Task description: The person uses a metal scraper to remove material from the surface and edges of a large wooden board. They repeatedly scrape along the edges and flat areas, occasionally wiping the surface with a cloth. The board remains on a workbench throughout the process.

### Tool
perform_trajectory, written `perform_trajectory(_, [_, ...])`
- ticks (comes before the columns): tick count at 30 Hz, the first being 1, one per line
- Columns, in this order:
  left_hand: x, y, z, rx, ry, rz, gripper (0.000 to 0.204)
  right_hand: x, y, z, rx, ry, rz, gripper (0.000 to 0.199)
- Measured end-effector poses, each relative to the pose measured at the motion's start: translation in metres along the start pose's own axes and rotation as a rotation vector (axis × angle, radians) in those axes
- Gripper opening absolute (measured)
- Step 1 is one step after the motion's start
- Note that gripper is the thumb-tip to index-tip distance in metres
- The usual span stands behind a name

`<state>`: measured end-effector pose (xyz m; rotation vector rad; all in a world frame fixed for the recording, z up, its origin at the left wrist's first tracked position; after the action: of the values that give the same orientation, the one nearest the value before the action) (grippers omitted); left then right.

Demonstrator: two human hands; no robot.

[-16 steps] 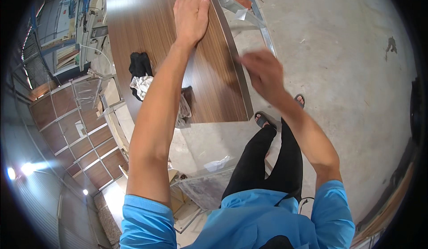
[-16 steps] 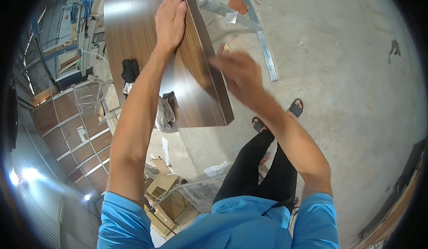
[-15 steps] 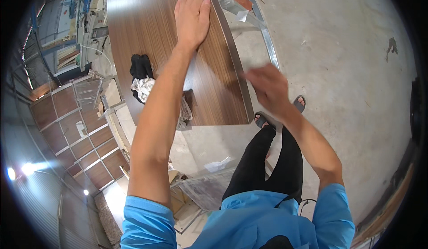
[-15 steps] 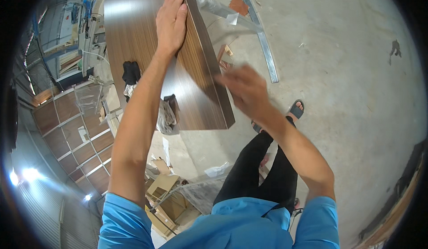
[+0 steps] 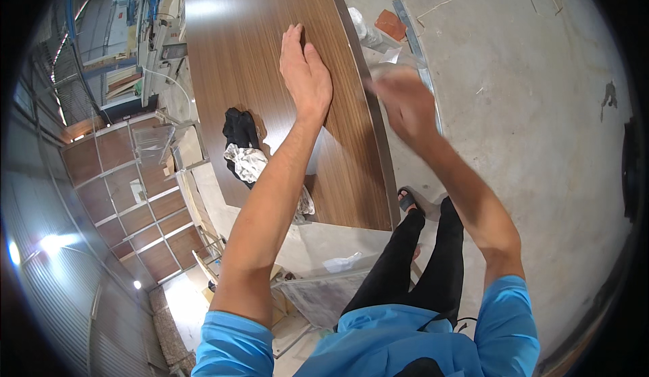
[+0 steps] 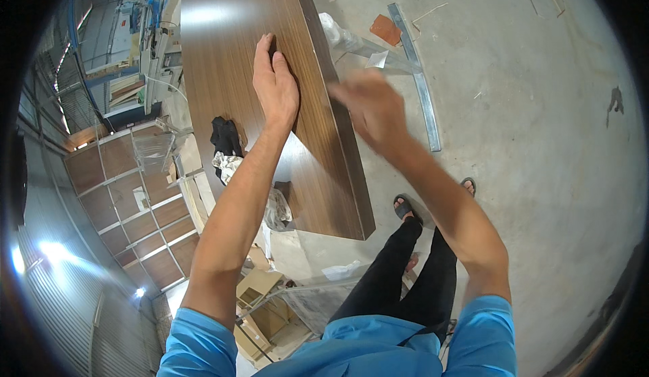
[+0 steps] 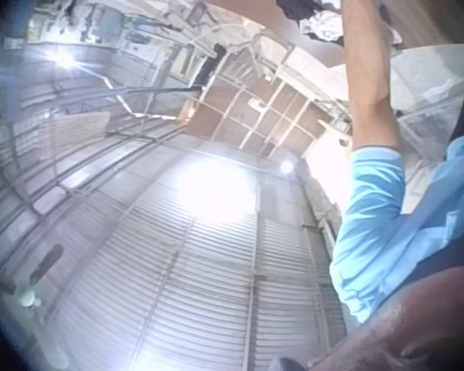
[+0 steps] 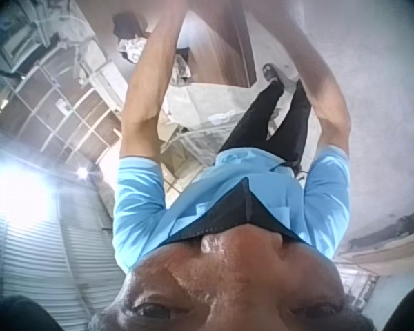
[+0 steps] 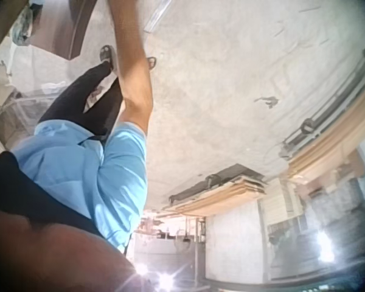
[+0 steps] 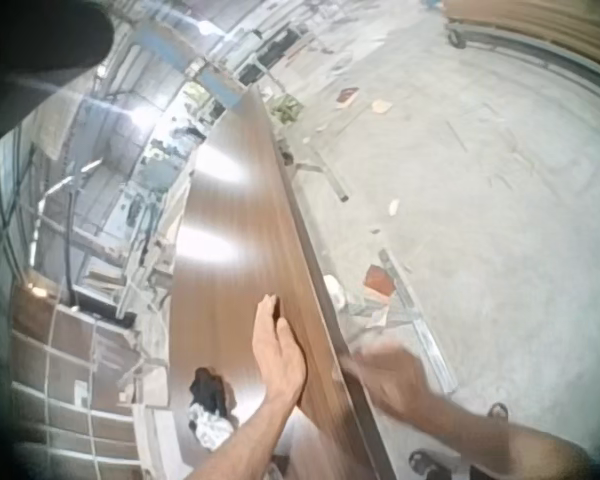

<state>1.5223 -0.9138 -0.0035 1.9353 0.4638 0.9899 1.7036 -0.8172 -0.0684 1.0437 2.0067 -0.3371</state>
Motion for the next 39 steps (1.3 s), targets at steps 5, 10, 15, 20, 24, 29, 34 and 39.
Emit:
perform_trajectory(5, [0.017,-0.006,0.009,-0.204,-0.362,-0.199,0.077,-0.085,0.077,0.122,-0.381,-0.074,-0.294,0.036])
perform_trajectory(10, [0.020,-0.019,-0.013,-0.379,-0.218,-0.263,0.087,-0.085,0.116,0.154,-0.261,-0.502,-0.160,0.026])
perform_trajectory(15, [0.003,-0.028,-0.077,-0.258,-0.137,-0.076,0.065,-0.019,0.099,0.080,-0.051,-0.495,-0.084,0.013])
perform_trajectory(20, [-0.029,-0.015,-0.080,-0.127,-0.263,-0.205,0.052,0.073,0.006,-0.071,0.116,-0.215,-0.137,0.013])
perform_trajectory(24, [-0.041,-0.011,-0.071,-0.068,-0.126,-0.186,0.051,0.109,-0.056,-0.152,0.144,-0.092,0.061,0.013])
perform_trajectory(29, [-0.034,-0.012,-0.072,-0.035,-0.100,-0.196,0.050,0.069,-0.030,-0.093,0.124,-0.198,-0.464,0.025])
perform_trajectory(34, [-0.032,-0.012,-0.068,-0.016,-0.109,-0.236,0.051,0.026,0.023,-0.029,-0.267,-0.010,-0.046,0.033])
perform_trajectory(39, [-0.029,-0.013,-0.068,-0.018,-0.044,-0.238,0.051,0.089,-0.015,-0.163,-0.109,-0.084,0.115,0.026])
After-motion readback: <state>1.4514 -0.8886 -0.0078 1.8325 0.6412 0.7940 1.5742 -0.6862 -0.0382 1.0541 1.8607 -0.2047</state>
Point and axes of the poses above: each hand's wrist, its own z-axis away from the middle knuckle, its own y-axis out of the back of the hand, x = y × z, the point moved 4 cm from there along -z, towards the middle knuckle, and after that the axes turned 1 degree about -z, right-handed, at the moved point
